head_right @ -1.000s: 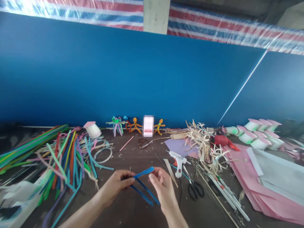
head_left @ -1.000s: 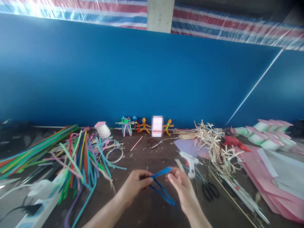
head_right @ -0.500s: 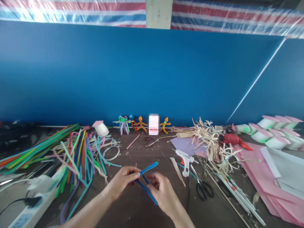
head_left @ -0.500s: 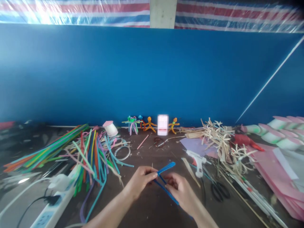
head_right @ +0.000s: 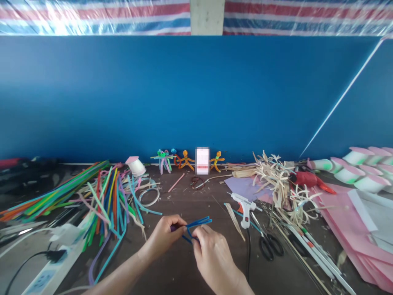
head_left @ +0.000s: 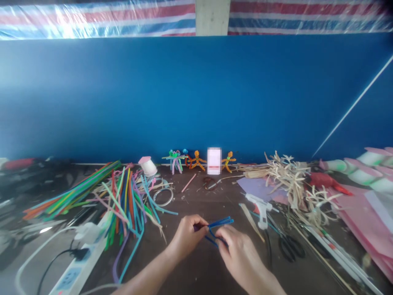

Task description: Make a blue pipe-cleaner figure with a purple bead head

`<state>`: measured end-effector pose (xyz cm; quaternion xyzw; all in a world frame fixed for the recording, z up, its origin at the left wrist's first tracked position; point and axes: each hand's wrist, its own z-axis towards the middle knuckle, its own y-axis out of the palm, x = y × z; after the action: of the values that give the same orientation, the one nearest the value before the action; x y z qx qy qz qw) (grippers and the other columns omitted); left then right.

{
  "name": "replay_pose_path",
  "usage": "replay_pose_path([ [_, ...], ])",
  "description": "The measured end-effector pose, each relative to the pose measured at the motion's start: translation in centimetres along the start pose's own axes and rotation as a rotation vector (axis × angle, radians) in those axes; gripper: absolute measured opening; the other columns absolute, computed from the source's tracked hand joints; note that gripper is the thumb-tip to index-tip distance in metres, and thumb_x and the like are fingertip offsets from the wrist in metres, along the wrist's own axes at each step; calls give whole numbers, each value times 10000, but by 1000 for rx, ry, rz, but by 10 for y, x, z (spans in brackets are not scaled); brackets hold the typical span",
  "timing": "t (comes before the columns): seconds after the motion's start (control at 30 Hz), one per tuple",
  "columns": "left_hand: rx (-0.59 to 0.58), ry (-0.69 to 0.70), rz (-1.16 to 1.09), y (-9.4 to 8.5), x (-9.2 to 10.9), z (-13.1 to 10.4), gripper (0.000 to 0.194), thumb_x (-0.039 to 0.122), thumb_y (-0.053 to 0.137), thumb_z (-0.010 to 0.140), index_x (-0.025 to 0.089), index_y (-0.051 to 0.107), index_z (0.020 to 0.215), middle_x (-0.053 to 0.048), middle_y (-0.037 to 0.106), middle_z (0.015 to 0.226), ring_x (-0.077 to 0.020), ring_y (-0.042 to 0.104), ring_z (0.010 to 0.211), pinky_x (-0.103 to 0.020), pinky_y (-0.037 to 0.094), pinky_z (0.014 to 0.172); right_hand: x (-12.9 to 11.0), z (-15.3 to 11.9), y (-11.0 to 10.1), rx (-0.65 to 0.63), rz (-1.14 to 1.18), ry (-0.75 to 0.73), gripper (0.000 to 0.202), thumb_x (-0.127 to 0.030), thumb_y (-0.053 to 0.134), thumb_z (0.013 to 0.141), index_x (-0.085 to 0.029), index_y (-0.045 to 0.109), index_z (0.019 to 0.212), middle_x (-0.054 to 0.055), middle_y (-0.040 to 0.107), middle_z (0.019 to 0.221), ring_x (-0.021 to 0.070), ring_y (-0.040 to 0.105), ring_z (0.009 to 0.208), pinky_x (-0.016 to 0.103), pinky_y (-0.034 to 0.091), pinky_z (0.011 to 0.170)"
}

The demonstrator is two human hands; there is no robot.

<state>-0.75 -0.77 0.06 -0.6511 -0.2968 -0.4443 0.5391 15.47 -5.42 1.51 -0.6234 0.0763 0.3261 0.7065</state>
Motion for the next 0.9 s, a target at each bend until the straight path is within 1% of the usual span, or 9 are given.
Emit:
replay_pose_path([
  [0.17,-62,63,117,-3,6,-4,162,189,528,649,130,676,682,-28,615,637,-130,515,598,-207,354,554,-6,6,-19,-47,-76,-45,156,-107,447,776,-205,569,784,13,573,760,141,546,667,238,332,590],
  [0.3,-157,115,191,-5,11,-6,167,199,529,654,128,676,689,-26,601,632,-122,493,585,-204,337,541,-7,17,-36,-95,-68,-100,137,-140,484,774,-205,603,752,7,563,734,132,535,683,228,329,607],
  [0.4,-232,120,182,-6,12,-7,178,213,529,665,127,677,713,-32,618,663,-129,506,601,-207,347,553,-1,25,-42,-134,-51,-135,141,-149,508,758,-206,632,722,7,565,704,135,526,688,227,330,616],
  [0.57,-348,86,108,-9,15,-8,186,197,541,654,140,686,757,-28,640,713,-135,524,628,-205,369,574,15,36,-39,-254,133,-153,146,-155,539,719,-211,673,725,-1,598,683,127,541,665,205,352,610],
  [0.67,-378,103,85,-11,20,-9,168,199,548,654,144,685,735,-18,627,691,-128,508,618,-200,360,567,26,39,-34,-330,294,-141,145,-190,538,723,-211,682,726,-12,619,677,125,551,644,195,369,594],
  [0.73,-374,116,66,-12,23,-10,147,198,559,651,144,682,712,-13,616,677,-123,500,613,-198,352,567,31,40,-31,-375,400,-117,152,-221,530,733,-203,681,733,-18,624,667,129,549,639,196,378,591],
  [0.8,-356,94,11,-11,23,-9,130,208,574,651,138,672,700,-6,599,645,-116,486,596,-197,345,562,34,39,-29,-410,500,-81,173,-250,513,749,-188,674,738,-20,619,655,129,537,622,198,378,575],
  [0.83,-341,69,-29,-11,22,-9,130,222,578,658,133,664,697,0,585,619,-111,473,579,-196,338,552,34,38,-28,-412,542,-63,188,-263,502,759,-180,669,735,-21,613,643,126,527,606,198,374,563],
  [0.9,-298,8,-121,-9,19,-9,156,264,578,675,124,644,694,11,550,571,-99,444,544,-195,321,525,32,35,-25,-369,602,-32,198,-266,489,768,-171,657,722,-27,594,614,117,505,572,195,360,539],
])
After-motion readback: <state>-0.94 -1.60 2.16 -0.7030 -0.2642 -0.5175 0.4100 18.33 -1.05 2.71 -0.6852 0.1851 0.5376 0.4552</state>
